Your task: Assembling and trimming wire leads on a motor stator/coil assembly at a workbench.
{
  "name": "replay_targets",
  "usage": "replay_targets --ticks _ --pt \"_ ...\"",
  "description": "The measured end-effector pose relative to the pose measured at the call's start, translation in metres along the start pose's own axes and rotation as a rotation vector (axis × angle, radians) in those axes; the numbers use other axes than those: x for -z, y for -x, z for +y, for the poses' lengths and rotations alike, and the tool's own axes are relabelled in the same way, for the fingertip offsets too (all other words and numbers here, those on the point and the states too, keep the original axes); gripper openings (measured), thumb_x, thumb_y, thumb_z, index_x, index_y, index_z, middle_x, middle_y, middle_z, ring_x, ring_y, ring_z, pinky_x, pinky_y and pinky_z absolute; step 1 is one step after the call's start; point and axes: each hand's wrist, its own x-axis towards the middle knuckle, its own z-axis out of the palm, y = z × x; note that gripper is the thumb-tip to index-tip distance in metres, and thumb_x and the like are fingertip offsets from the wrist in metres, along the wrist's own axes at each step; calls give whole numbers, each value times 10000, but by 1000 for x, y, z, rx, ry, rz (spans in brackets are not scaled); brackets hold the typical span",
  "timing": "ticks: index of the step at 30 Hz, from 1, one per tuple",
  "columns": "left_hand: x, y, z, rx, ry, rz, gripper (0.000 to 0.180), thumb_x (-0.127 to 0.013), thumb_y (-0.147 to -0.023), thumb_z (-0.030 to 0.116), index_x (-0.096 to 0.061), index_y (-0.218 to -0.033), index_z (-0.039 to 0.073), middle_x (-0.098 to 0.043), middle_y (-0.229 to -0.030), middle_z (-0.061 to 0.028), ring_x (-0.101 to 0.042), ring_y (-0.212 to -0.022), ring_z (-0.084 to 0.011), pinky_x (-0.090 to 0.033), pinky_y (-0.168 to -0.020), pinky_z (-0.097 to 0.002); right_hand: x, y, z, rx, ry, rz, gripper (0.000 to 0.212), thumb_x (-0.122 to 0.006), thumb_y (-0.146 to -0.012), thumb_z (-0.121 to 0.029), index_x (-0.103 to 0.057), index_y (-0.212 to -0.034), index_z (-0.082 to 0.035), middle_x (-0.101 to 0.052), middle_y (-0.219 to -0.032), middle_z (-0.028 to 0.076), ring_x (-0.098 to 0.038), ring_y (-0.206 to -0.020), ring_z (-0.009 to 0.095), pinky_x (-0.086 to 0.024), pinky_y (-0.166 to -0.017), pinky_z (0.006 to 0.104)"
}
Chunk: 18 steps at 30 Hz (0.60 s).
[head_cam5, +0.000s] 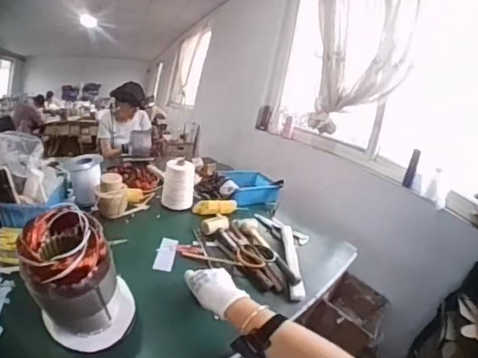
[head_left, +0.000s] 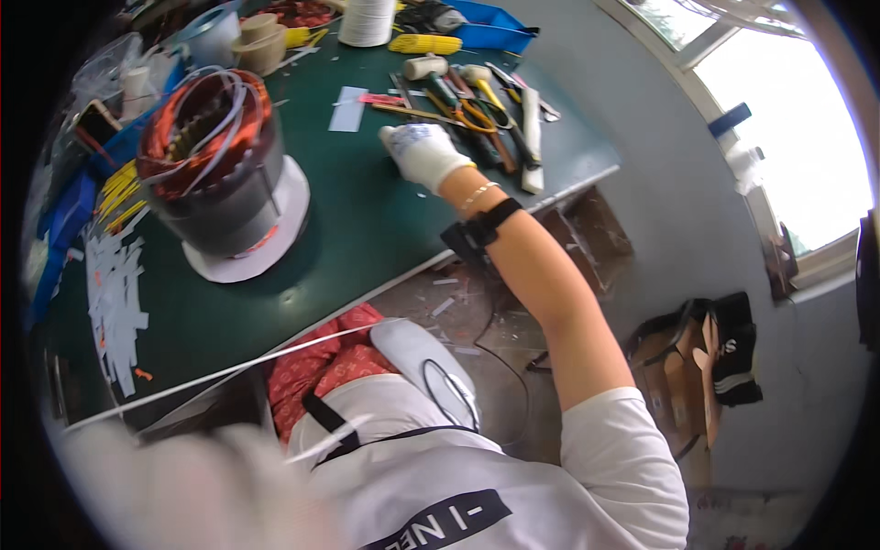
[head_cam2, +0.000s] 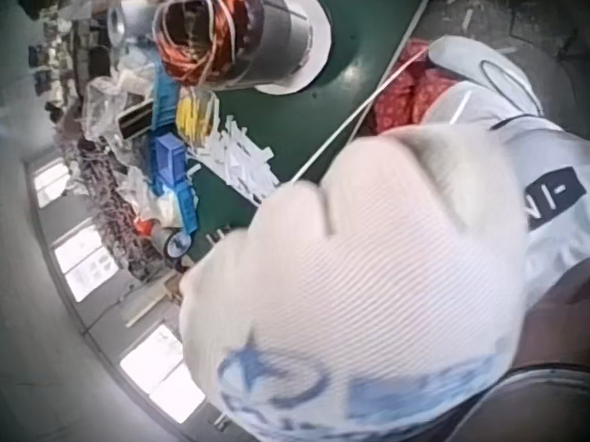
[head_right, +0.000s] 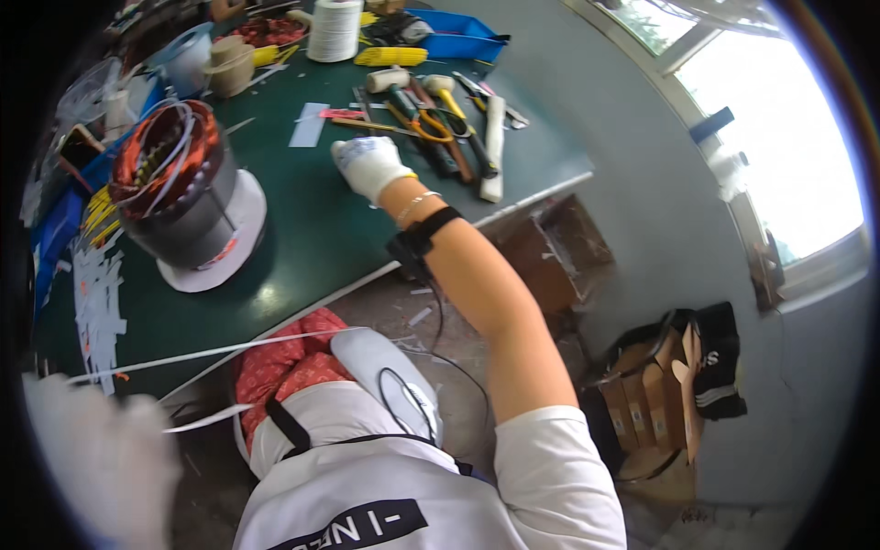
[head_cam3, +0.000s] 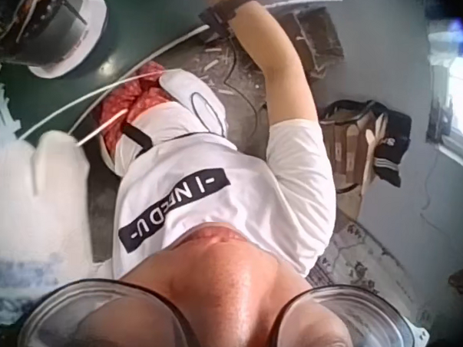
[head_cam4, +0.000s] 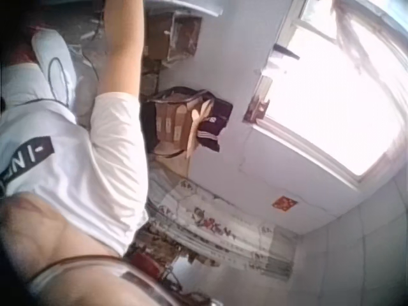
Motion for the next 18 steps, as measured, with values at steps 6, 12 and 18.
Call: replay_targets --ticks 6,12,18 --pt "35 27 -2 153 -190 -188 591 -667 -874 458 -591 -1315 72 -569 -1336 -195 -566 -1226 -253 -448 -1006 -344 -11 -5 -3 -2 -197 75 180 -589 -786 -36 -556 -963 -27 -672 -880 190 -678 -886 374 -539 -740 442" --pt "-4 21 -45 691 536 784 88 -545 -838 58 -621 -847 15 -589 -764 3 -512 -685 -38 -365 -608 -197 -10 19 10 -106 -149 100 191 -570 -784 -42 -555 -974 -57 -666 -885 198 -669 -870 400 -520 -756 479" --pt "-45 25 -46 818 1089 654 132 -616 -885 142 -639 -889 11 -552 -743 42 -413 -576 1 -282 -505 -170 5 0 6 -65 -318 -4 239 -570 -797 -13 -592 -1026 -77 -670 -967 191 -656 -961 367 -517 -812 431"
